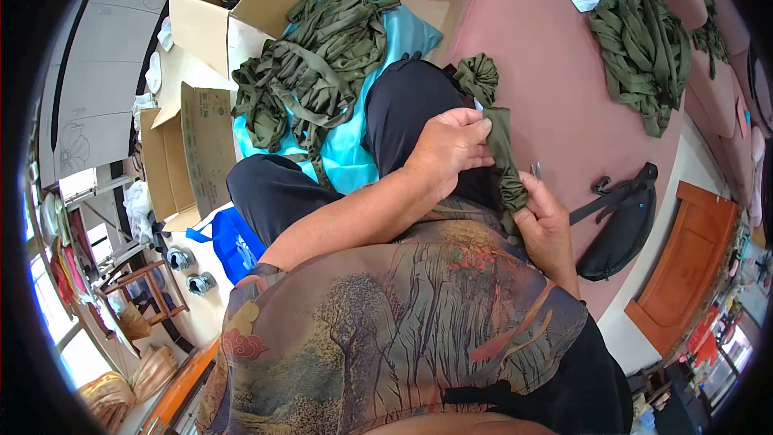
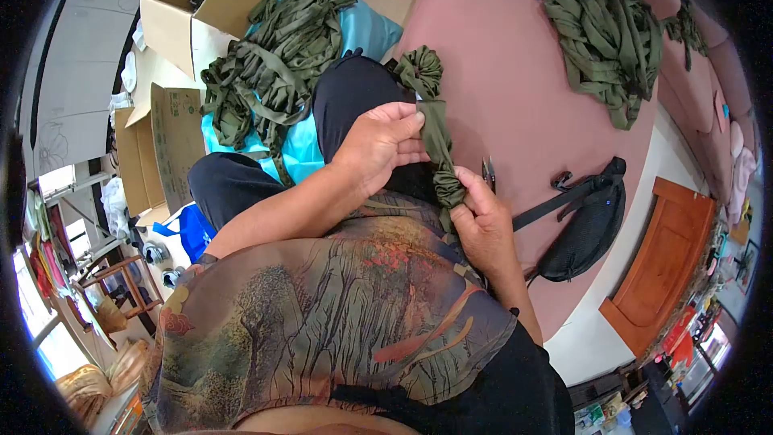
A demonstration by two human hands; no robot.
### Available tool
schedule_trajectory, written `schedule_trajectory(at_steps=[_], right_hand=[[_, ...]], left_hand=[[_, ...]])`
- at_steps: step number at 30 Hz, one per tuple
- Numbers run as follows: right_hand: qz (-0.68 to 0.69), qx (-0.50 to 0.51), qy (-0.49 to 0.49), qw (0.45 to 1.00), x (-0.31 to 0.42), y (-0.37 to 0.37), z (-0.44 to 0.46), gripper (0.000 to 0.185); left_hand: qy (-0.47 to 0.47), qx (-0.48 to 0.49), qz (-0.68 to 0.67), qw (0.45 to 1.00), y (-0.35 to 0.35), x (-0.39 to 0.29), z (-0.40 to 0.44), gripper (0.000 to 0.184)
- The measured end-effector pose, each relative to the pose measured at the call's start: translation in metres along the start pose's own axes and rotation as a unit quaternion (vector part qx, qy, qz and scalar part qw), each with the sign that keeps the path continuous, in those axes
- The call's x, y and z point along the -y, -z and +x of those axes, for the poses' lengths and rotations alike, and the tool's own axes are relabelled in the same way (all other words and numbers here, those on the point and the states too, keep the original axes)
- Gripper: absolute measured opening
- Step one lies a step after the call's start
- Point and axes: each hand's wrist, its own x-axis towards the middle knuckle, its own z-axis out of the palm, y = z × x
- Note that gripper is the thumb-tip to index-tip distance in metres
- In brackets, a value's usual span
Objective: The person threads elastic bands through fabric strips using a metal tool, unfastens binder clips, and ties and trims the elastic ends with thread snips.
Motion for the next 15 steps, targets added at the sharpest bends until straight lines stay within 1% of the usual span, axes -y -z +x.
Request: schedule_trajectory(at_steps=[2, 3, 6, 9, 10, 12, 15], right_hand=[[-0.003, -0.008, 0.002, 1.000, 0.000, -0.001, -0.003, 0.044], [-0.016, -0.010, 0.001, 1.000, -0.001, 0.001, -0.006, 0.044], [-0.032, -0.022, -0.003, 0.999, 0.001, 0.001, -0.008, 0.046], [-0.031, -0.017, -0.005, 0.999, -0.002, 0.003, -0.011, 0.048], [-0.029, -0.012, -0.005, 0.999, -0.004, 0.003, -0.011, 0.049], [-0.012, 0.005, -0.035, 0.999, 0.000, 0.004, -0.012, 0.049], [-0.007, 0.031, -0.064, 0.997, 0.012, 0.009, -0.013, 0.048]], left_hand=[[-0.027, -0.034, 0.032, 0.999, -0.005, 0.001, -0.001, 0.010], [-0.040, -0.051, 0.047, 0.997, -0.007, 0.001, -0.002, 0.009], [-0.091, -0.055, 0.116, 0.988, -0.009, 0.004, -0.002, 0.013], [-0.116, -0.018, 0.181, 0.976, 0.001, 0.016, 0.001, 0.012], [-0.147, -0.007, 0.233, 0.961, 0.005, 0.022, 0.002, 0.012], [-0.208, 0.013, 0.332, 0.920, 0.012, 0.032, 0.001, 0.013], [-0.239, 0.029, 0.401, 0.884, 0.004, 0.021, -0.018, 0.014]])
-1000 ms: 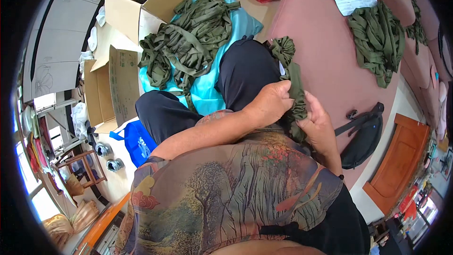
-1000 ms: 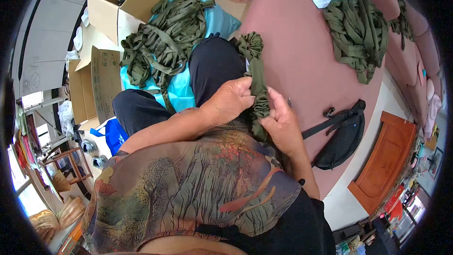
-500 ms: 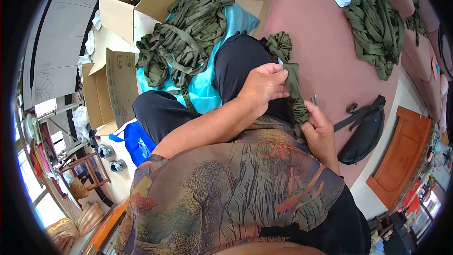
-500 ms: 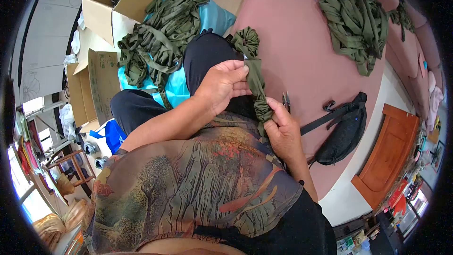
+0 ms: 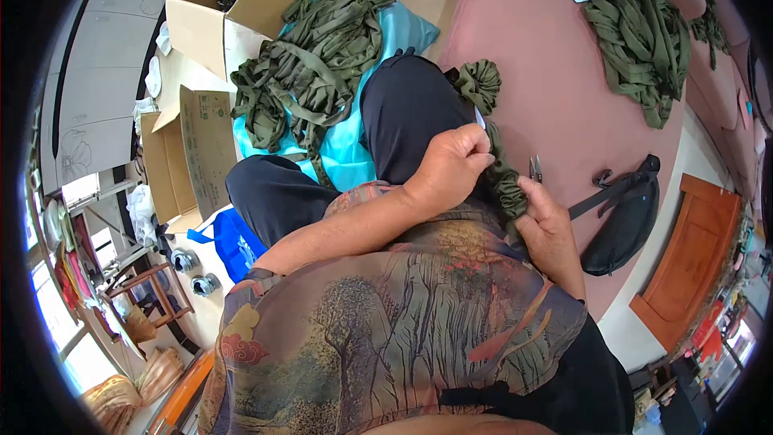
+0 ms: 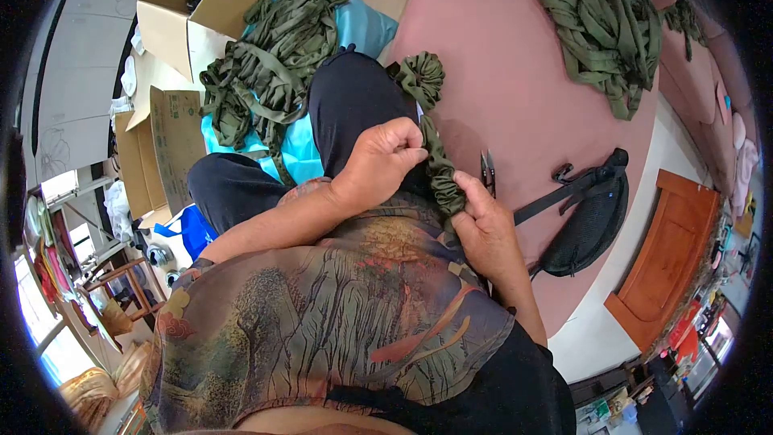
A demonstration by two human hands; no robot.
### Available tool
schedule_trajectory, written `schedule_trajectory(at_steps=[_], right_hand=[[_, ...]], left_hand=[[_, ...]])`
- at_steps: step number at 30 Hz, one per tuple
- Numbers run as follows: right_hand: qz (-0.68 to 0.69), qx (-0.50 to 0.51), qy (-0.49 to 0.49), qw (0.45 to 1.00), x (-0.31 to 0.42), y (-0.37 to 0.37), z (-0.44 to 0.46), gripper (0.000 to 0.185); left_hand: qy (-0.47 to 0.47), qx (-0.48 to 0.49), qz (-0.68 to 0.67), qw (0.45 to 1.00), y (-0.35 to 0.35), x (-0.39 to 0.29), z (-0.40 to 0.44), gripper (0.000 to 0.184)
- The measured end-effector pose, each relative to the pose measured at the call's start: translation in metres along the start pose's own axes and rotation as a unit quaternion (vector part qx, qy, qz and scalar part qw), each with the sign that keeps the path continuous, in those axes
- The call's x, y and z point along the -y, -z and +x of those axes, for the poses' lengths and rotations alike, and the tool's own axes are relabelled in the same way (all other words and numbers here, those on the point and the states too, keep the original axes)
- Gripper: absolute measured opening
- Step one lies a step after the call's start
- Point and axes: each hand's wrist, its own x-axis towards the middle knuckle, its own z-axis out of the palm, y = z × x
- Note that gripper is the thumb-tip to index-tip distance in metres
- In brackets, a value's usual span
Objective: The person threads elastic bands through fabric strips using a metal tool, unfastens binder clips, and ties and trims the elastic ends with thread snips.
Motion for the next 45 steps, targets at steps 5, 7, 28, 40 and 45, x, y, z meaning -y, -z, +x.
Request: schedule_trajectory(at_steps=[5, 7, 28, 40, 45], right_hand=[[0.012, 0.007, -0.006, 1.000, -0.002, 0.002, -0.006, 0.045], [-0.004, -0.001, 0.004, 1.000, 0.000, 0.003, -0.006, 0.043], [-0.080, -0.170, 0.230, 0.955, 0.021, 0.002, 0.034, 0.043], [-0.047, -0.156, 0.123, 0.979, -0.009, 0.007, 0.068, 0.051], [0.062, -0.097, 0.060, 0.992, -0.060, -0.012, 0.059, 0.049]], left_hand=[[0.074, 0.028, -0.121, 0.990, 0.003, 0.001, -0.003, 0.011], [0.125, 0.010, -0.257, 0.958, 0.004, 0.002, -0.002, 0.016], [0.027, 0.055, -0.474, 0.878, 0.006, -0.059, 0.075, 0.022], [0.147, 0.084, -0.429, 0.887, -0.006, -0.030, 0.104, 0.021], [0.327, 0.044, -0.486, 0.809, -0.015, 0.006, 0.083, 0.028]])
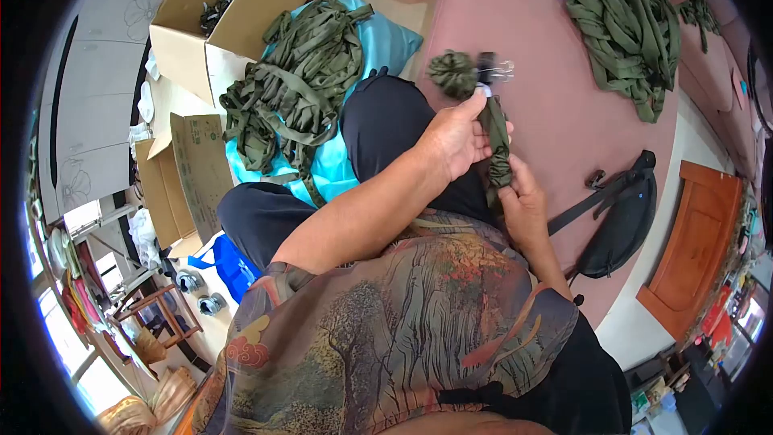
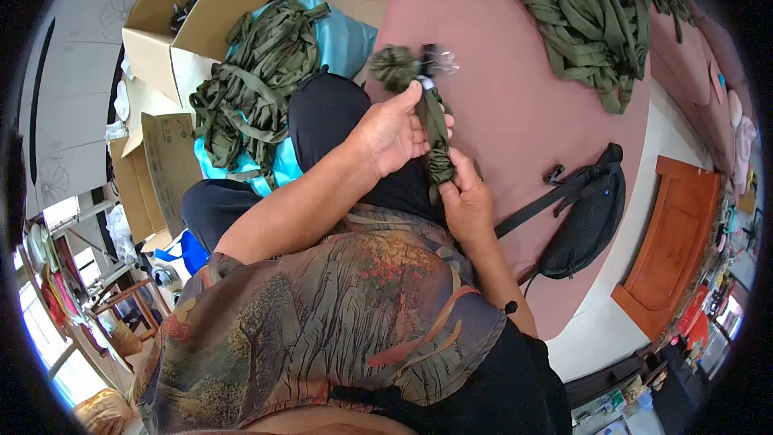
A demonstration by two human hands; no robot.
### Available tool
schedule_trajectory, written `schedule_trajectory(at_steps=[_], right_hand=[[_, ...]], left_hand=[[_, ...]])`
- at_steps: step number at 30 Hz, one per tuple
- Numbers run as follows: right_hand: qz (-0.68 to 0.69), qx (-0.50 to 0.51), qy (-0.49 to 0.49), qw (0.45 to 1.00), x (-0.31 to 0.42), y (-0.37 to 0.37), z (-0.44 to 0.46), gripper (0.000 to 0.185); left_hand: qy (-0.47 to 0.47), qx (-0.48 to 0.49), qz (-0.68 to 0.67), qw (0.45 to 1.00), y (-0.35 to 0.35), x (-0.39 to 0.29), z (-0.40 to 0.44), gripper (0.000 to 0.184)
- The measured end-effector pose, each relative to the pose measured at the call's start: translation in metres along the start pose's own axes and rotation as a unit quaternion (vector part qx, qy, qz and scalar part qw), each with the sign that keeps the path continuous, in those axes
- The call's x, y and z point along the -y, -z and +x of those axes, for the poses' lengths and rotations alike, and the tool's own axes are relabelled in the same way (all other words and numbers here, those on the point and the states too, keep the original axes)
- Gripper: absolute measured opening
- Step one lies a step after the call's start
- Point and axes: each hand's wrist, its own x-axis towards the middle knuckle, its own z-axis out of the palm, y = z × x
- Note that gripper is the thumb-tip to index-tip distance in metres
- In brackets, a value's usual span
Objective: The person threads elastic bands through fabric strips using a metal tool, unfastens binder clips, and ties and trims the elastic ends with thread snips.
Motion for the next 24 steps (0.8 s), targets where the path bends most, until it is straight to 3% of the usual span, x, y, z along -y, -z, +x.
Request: schedule_trajectory(at_steps=[5, 15, 20, 24], right_hand=[[0.083, 0.011, -0.024, 0.996, -0.001, 0.013, 0.003, 0.048], [0.048, 0.040, -0.027, 0.998, -0.003, 0.029, 0.002, 0.046], [0.022, 0.060, -0.023, 0.998, 0.017, 0.034, -0.006, 0.050], [0.080, 0.057, -0.058, 0.993, 0.041, 0.030, -0.023, 0.052]], left_hand=[[-0.080, -0.028, -0.010, 0.996, 0.000, 0.014, 0.015, 0.019], [-0.159, -0.072, 0.059, 0.983, -0.004, 0.023, 0.021, 0.012], [-0.140, -0.051, 0.072, 0.986, -0.007, 0.026, 0.010, 0.015], [-0.118, -0.024, 0.058, 0.991, -0.007, 0.034, -0.004, 0.017]])
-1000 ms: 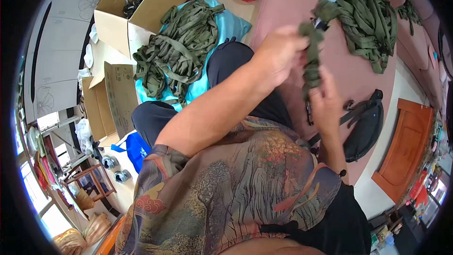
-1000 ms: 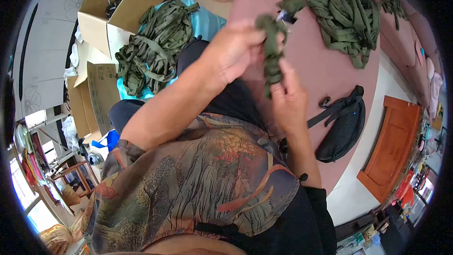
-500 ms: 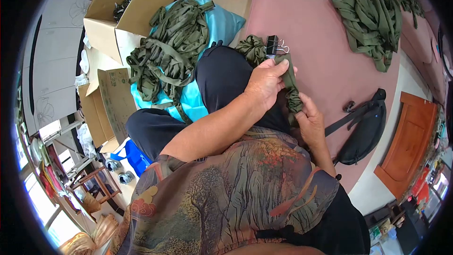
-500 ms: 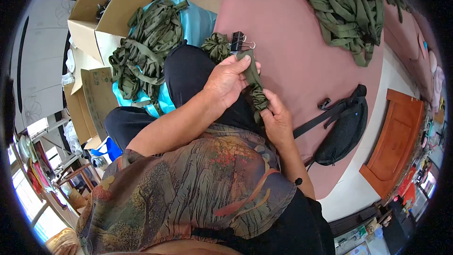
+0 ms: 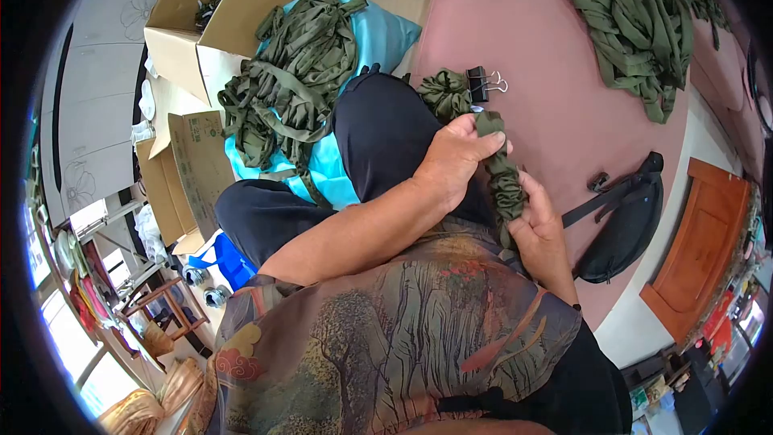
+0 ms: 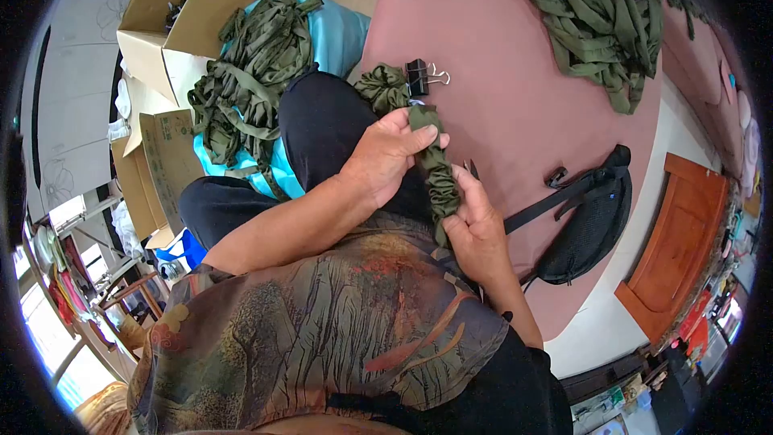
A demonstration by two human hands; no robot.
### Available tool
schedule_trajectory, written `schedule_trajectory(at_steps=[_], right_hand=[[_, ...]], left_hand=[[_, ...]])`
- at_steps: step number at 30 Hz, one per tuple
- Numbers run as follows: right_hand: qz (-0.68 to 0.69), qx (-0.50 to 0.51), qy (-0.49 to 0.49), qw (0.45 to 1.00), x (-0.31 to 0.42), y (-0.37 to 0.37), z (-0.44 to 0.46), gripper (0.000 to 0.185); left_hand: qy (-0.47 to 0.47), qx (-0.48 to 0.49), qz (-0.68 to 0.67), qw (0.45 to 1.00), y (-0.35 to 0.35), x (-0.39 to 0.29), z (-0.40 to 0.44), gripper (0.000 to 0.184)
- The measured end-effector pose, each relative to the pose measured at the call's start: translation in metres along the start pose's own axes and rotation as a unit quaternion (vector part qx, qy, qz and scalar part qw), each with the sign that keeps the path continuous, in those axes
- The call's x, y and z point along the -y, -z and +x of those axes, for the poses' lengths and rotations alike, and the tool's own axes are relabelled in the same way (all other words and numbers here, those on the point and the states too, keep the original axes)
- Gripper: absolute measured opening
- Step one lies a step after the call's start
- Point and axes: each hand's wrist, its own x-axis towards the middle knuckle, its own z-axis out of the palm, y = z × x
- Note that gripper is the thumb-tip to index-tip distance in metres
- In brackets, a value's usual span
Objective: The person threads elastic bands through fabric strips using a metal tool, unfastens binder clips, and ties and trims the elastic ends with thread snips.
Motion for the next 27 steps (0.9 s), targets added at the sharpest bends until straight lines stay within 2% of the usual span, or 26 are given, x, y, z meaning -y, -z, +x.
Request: schedule_trajectory(at_steps=[3, 5, 6, 8, 11, 15, 20, 27], right_hand=[[0.010, 0.013, -0.019, 1.000, 0.008, 0.002, -0.011, 0.052], [0.038, 0.015, -0.049, 0.998, 0.014, 0.004, -0.017, 0.051], [0.006, 0.010, -0.048, 0.999, 0.012, 0.007, -0.019, 0.050], [-0.059, 0.001, -0.044, 0.997, 0.005, 0.013, -0.021, 0.048], [-0.079, -0.001, 0.001, 0.997, 0.003, 0.009, -0.022, 0.045], [-0.132, 0.002, 0.053, 0.990, 0.006, 0.004, -0.022, 0.045], [-0.158, 0.007, 0.097, 0.983, -0.002, -0.005, -0.022, 0.044], [-0.081, 0.000, 0.080, 0.994, -0.013, -0.018, -0.020, 0.041]], left_hand=[[-0.028, 0.008, 0.041, 0.999, -0.001, 0.005, -0.016, 0.019], [-0.033, -0.028, 0.062, 0.997, -0.007, 0.003, -0.024, 0.015], [-0.037, -0.045, 0.073, 0.996, -0.010, 0.002, -0.027, 0.015], [-0.062, 0.003, 0.071, 0.996, -0.003, 0.008, -0.027, 0.016], [-0.096, 0.043, 0.161, 0.981, 0.008, 0.011, -0.027, 0.021], [-0.229, 0.104, 0.319, 0.914, 0.015, 0.007, -0.034, 0.023], [-0.242, 0.123, 0.372, 0.888, 0.023, -0.003, -0.047, 0.023], [-0.256, 0.139, 0.378, 0.879, 0.024, -0.006, -0.052, 0.023]])
